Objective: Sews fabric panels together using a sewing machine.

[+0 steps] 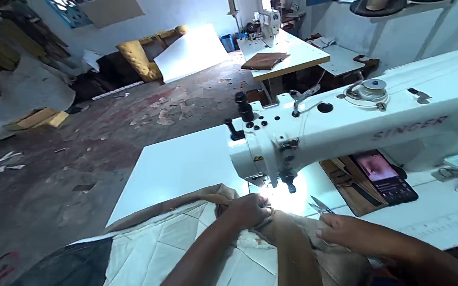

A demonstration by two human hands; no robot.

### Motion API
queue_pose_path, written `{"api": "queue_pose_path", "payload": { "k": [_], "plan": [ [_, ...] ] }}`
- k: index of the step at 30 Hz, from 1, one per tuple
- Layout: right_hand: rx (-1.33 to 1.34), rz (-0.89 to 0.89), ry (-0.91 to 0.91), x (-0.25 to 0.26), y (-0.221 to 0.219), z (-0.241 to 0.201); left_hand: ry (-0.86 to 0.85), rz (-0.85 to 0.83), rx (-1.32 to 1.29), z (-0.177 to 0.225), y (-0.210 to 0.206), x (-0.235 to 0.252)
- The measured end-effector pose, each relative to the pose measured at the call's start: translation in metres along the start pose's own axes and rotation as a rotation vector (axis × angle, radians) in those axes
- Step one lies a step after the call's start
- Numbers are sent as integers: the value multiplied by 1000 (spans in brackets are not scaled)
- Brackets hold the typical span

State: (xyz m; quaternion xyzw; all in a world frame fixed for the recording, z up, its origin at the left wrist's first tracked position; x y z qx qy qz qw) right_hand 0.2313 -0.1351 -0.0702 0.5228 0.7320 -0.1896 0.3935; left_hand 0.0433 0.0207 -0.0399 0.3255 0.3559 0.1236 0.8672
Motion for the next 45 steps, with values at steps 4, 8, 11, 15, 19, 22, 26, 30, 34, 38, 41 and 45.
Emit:
{"api": "queue_pose_path", "payload": {
  "k": [4, 8, 11, 15, 19, 22, 26, 30, 34, 38, 41, 45],
  "plan": [
    [-17, 68, 31, 7, 7, -20, -2, 45, -17, 0, 1, -5],
    [-141, 107, 44, 24, 5, -60, 13, -3, 14, -1, -1, -3],
    [-161, 101, 57, 38, -1, -79, 34, -21, 1, 0, -1, -4],
    [-119, 56, 156, 44, -4, -90, 15, 4, -35, 0, -1, -6],
    [-81, 125, 197, 36, -2, -87, -41, 50, -127, -1, -1, -9],
    [-250, 328, 362, 14, -5, -87, -54, 49, -149, -1, 1, -12],
    [-639, 502, 792, -4, -22, -85, -55, 16, -161, -3, -1, -10],
    [-660, 408, 939, 0, -22, -77, -54, -23, -157, -1, -1, -11],
    [-617, 536, 1167, 13, -20, -74, -66, -52, -160, -2, -1, -8],
    [-696, 748, 1225, 20, -7, -72, -68, -80, -164, -1, -1, -8],
    [-760, 837, 1256, 26, 1, -64, -61, -97, -141, -3, -3, -4],
    [-782, 837, 1245, 25, -5, -68, -58, -105, -140, -4, -3, -3]
  ]
}}
Point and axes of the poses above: each hand's wrist, its own x-axis towards the middle knuckle, its own y-axis out of the back of the hand, z = x × y, the point moved 5 cm from there along x, towards the middle knuckle, and after that the axes turned 13 degrees about -y, right-handed, at the moved point
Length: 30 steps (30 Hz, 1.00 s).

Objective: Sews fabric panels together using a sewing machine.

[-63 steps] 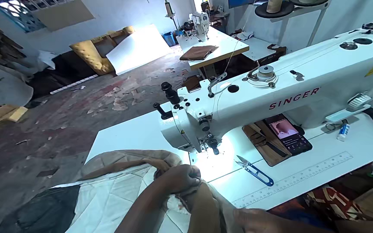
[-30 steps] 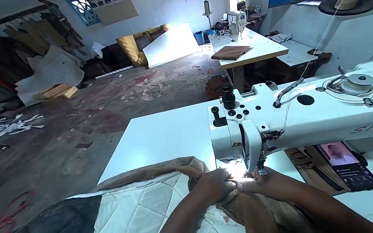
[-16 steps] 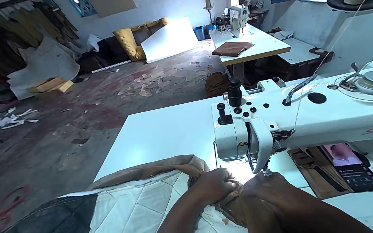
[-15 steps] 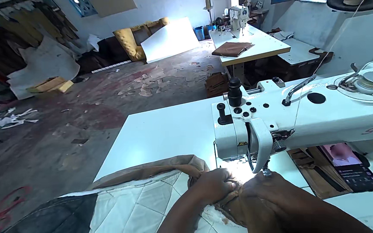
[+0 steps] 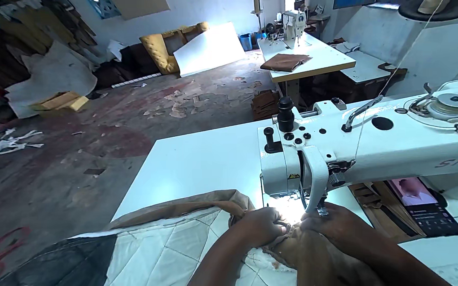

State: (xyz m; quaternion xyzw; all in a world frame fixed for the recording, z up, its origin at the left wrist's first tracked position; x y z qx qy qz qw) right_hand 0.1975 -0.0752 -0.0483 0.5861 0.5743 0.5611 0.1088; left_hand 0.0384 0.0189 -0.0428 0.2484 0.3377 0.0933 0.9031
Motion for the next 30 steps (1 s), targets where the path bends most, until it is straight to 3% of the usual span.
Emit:
{"api": "queue_pose_path", "payload": {
  "k": [6, 15, 30],
  "plan": [
    [170, -168, -38, 0, -13, -1, 2, 3, 3, 0, -1, 0],
    [23, -13, -52, -1, -15, -3, -8, 36, -63, 2, 1, -4],
    [150, -118, -46, 5, -12, -6, 13, 70, -115, -7, 0, -1]
  ]
}}
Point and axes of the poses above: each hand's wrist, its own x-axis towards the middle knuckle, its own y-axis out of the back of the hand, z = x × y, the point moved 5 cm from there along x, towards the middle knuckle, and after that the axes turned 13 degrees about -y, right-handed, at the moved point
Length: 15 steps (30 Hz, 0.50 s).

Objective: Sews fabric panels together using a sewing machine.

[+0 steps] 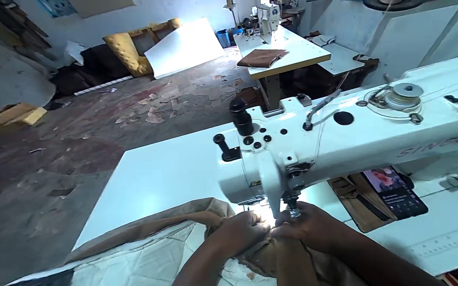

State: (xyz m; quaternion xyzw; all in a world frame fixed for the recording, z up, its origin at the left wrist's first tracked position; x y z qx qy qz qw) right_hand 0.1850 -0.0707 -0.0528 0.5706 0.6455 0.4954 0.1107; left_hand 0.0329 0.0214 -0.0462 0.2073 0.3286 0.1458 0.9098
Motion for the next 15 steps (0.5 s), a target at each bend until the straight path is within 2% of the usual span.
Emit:
{"api": "queue_pose_path", "payload": {
  "k": [4, 11, 15],
  "plan": [
    [10, -8, 30, 1, 3, -2, -26, 6, 32, -10, 0, 6],
    [-20, 24, -12, 2, 4, -1, -68, 56, -60, -10, 1, 5],
    [49, -49, -80, 3, 0, 3, -14, 55, 58, -8, 1, 6]
  ]
}}
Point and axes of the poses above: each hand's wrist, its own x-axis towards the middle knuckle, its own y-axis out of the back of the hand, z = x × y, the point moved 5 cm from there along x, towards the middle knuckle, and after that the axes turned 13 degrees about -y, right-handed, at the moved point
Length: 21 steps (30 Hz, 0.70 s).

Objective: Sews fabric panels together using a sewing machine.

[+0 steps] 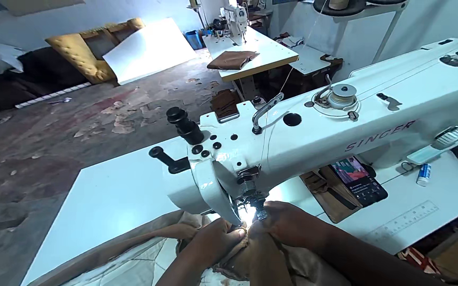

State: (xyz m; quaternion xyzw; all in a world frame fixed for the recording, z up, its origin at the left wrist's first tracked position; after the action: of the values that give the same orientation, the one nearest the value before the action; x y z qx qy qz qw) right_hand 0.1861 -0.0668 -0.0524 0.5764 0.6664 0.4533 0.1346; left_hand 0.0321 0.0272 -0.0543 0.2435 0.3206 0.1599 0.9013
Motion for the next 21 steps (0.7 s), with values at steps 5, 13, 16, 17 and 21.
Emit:
{"api": "queue_pose_path", "payload": {
  "k": [5, 13, 16, 17, 21],
  "plan": [
    [186, -187, -346, 3, 6, 1, 20, -13, 98, 5, -1, 3],
    [391, -408, -758, 3, 0, 10, 7, -55, 141, 16, -3, 2],
    [498, -369, -841, 2, -2, 15, 6, -71, 145, 19, -4, 2],
    [526, -372, -876, 2, -1, 16, 7, -70, 146, 19, -4, 2],
    [653, -457, -896, 1, -9, 20, 24, -59, 149, 18, -4, 3]
  ]
}}
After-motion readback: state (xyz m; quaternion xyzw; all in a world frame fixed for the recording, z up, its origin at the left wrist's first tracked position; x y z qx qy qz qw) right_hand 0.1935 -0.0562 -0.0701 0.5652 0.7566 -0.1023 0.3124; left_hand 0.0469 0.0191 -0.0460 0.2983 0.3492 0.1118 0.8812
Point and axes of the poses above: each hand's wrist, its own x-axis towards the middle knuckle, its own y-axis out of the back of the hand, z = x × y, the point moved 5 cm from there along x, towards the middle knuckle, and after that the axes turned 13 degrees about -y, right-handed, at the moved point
